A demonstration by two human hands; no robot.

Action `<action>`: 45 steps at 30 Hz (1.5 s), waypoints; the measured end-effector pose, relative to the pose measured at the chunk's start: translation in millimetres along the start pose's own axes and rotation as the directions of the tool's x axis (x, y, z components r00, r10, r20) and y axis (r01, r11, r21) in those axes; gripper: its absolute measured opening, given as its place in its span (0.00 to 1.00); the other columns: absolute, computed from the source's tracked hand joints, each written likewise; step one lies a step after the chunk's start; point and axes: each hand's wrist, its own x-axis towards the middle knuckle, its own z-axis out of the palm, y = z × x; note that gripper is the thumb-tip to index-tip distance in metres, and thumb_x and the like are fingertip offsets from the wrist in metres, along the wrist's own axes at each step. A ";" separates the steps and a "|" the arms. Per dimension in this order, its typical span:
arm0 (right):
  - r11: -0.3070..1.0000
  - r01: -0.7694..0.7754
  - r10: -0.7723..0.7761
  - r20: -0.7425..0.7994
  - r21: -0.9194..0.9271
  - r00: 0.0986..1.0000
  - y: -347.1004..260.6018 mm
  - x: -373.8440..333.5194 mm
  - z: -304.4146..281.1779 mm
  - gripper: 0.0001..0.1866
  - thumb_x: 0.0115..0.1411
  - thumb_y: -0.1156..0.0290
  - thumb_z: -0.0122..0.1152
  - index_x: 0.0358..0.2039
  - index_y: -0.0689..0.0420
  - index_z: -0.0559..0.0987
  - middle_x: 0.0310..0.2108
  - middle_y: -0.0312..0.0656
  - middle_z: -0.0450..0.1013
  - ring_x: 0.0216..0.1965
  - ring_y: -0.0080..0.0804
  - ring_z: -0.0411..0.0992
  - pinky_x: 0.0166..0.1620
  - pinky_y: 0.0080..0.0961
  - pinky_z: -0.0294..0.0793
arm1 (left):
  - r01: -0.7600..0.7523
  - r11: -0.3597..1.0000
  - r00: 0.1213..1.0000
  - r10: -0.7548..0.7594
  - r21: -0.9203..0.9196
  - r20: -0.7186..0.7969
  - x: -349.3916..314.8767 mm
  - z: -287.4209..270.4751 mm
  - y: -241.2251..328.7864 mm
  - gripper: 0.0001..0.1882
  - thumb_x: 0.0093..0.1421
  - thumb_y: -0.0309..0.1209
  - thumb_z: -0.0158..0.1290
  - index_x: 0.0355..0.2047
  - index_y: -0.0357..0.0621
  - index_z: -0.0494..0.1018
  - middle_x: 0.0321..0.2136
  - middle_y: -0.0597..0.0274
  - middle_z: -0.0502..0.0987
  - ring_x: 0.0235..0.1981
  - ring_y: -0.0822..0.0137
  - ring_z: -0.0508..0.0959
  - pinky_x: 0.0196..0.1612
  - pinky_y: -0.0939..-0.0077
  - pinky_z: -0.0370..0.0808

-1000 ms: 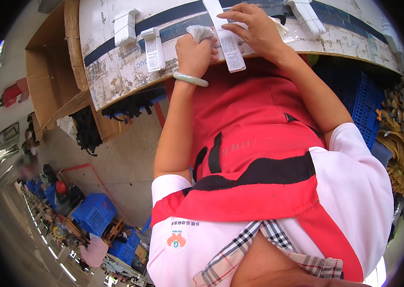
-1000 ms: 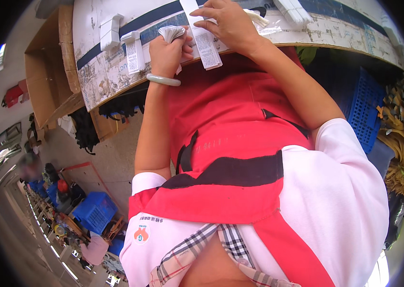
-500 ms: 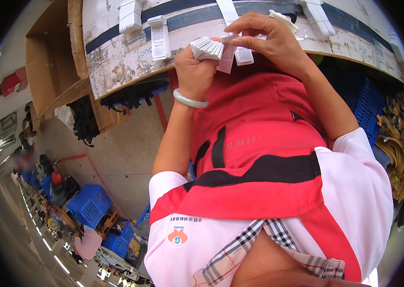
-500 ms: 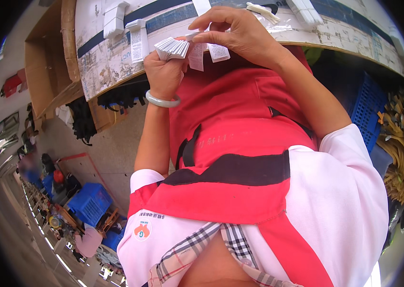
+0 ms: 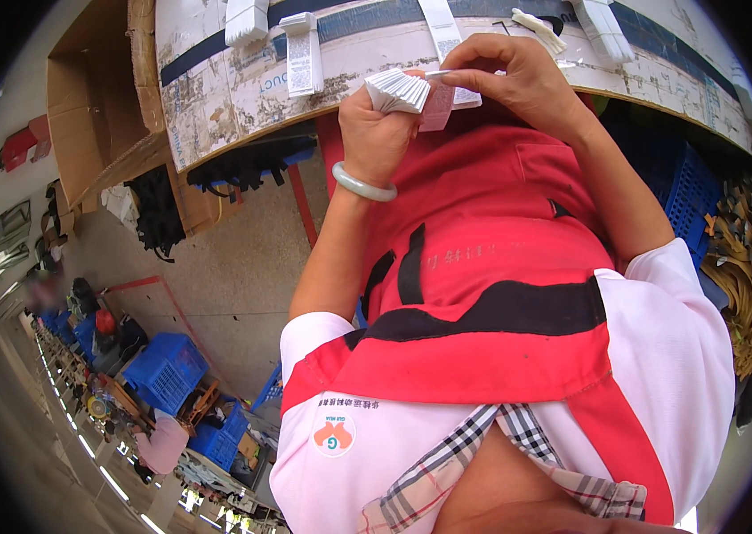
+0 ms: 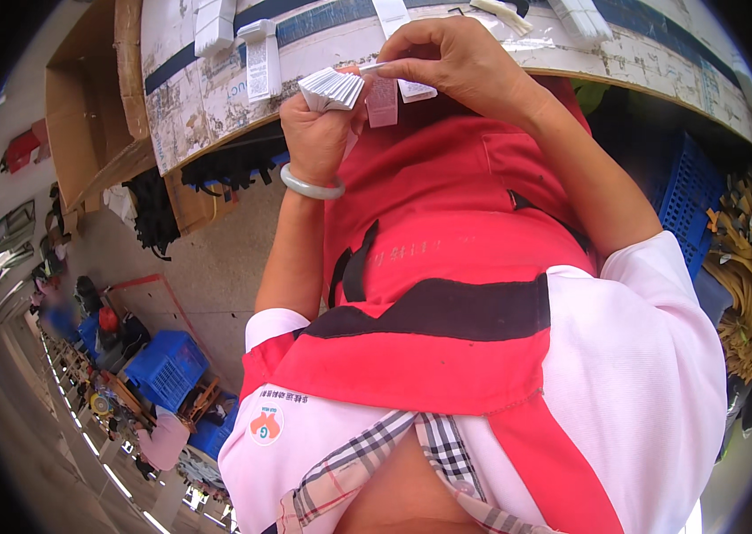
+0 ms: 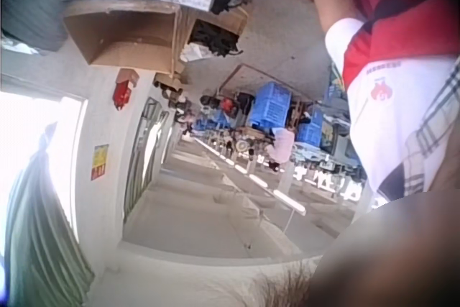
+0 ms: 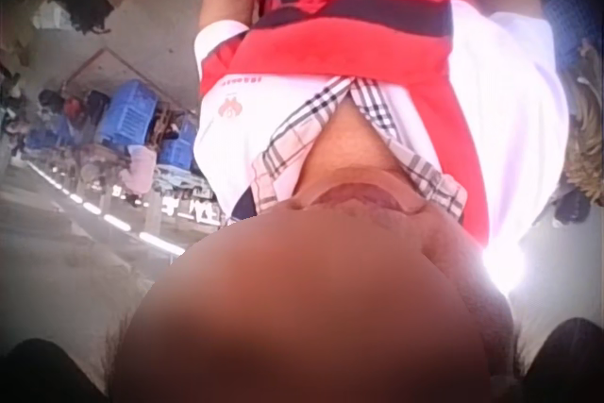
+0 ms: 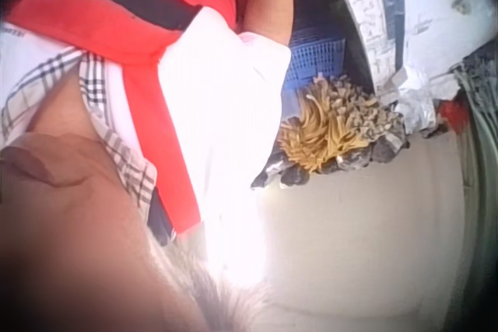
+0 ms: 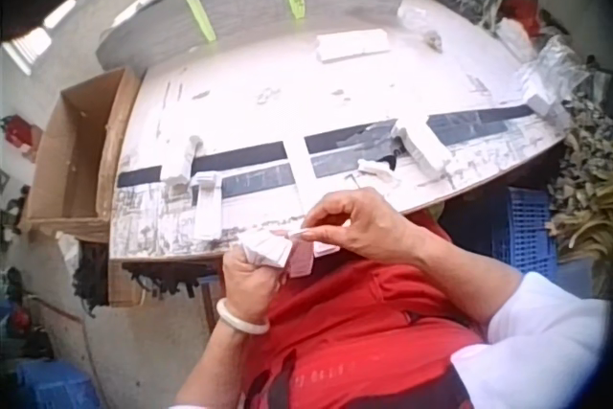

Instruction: Fold and stack white product labels at a manufacturing workstation.

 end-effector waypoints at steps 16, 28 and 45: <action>0.884 -0.246 0.207 0.138 0.398 0.968 6.6 -1.8 16.6 0.08 0.62 0.69 0.61 0.35 0.61 0.79 0.29 0.34 0.73 0.25 0.17 0.67 0.29 0.14 0.67 | 0.452 0.822 0.875 -0.333 -0.347 0.351 -2.7 10.4 0.2 0.20 0.65 0.43 0.51 0.39 0.34 0.73 0.25 0.59 0.75 0.22 0.71 0.76 0.23 0.82 0.71; 0.912 0.009 -0.152 -0.318 -0.410 0.936 32.3 29.3 -4.2 0.05 0.56 0.70 0.66 0.31 0.57 0.83 0.32 0.43 0.73 0.29 0.34 0.74 0.31 0.27 0.72 | 0.313 0.944 0.947 -0.302 -0.105 0.109 4.5 0.0 -2.2 0.10 0.61 0.29 0.57 0.40 0.36 0.75 0.29 0.65 0.74 0.27 0.75 0.74 0.29 0.84 0.73; 0.998 0.056 -0.059 -0.073 -0.038 0.996 11.4 0.0 7.2 0.12 0.61 0.67 0.62 0.39 0.63 0.80 0.29 0.37 0.76 0.33 0.21 0.73 0.40 0.18 0.73 | -0.116 0.988 0.993 0.119 0.104 -0.023 2.2 -3.0 0.0 0.11 0.54 0.16 0.54 0.38 0.37 0.79 0.30 0.67 0.80 0.32 0.79 0.76 0.34 0.84 0.73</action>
